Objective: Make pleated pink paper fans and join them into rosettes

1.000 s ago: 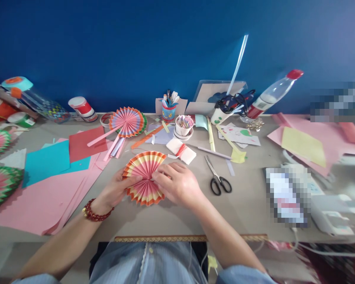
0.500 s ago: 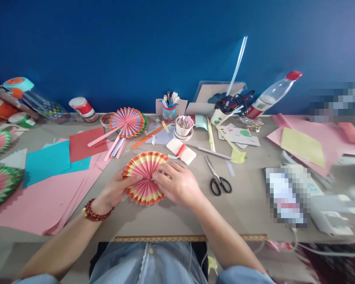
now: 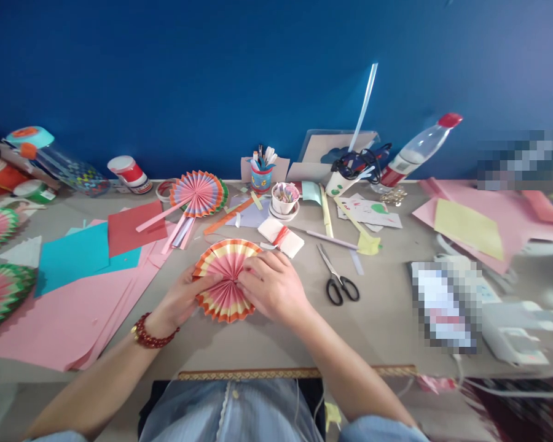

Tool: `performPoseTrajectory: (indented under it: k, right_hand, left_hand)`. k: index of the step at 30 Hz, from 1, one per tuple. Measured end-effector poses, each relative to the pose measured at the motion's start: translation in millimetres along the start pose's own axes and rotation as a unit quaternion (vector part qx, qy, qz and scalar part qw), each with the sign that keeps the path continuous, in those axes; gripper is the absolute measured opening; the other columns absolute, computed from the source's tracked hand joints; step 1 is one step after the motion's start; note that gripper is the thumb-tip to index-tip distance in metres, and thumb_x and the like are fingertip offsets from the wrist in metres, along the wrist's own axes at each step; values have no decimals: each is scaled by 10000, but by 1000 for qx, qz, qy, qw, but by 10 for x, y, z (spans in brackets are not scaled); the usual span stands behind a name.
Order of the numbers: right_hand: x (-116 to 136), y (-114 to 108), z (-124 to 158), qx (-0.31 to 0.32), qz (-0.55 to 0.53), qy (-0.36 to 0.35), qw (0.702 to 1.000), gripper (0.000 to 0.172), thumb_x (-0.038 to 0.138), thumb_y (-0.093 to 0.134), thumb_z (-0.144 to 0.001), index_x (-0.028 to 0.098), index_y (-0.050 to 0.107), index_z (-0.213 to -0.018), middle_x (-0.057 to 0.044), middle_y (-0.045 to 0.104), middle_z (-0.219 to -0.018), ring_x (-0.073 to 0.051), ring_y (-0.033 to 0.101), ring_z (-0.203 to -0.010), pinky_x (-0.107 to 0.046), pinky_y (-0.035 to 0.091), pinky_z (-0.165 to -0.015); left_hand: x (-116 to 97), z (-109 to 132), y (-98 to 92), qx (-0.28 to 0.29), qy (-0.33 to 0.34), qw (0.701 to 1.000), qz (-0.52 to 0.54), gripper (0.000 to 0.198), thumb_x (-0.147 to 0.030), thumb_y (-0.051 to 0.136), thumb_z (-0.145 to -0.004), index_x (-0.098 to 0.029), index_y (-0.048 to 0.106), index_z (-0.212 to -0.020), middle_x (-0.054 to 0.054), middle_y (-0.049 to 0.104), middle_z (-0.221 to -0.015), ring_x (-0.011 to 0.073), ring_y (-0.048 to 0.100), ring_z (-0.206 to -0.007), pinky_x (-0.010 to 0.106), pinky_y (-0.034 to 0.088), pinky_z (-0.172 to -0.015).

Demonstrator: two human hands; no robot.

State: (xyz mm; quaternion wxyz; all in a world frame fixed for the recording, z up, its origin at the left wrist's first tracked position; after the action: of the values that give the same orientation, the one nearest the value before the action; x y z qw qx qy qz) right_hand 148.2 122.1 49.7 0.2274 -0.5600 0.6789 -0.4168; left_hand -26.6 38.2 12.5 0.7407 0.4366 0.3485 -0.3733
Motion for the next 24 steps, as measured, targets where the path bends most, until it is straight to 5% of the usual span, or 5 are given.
performPoseTrajectory:
  k: [24]
  right_hand:
    - [30,83,5,-34,-52,62,996,86,204,612,-907,232,691,-924,-32,718,-897,-194,587,-869,-376,427,-866]
  left_hand:
    - [7,-9,7,-35,30,999,3,210,-321,808,-717,-204,746,-880,54,782,-882,257,738,-826,336,584,-785]
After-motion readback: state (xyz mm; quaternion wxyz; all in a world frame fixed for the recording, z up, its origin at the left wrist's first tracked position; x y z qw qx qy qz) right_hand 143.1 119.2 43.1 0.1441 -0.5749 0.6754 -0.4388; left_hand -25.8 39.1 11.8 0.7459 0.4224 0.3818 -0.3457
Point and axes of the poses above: each hand's wrist, its own z-axis away from the middle knuckle, its own y-axis out of the palm, x = y × z, the point moved 2 cm from there along -z, towards the middle knuckle
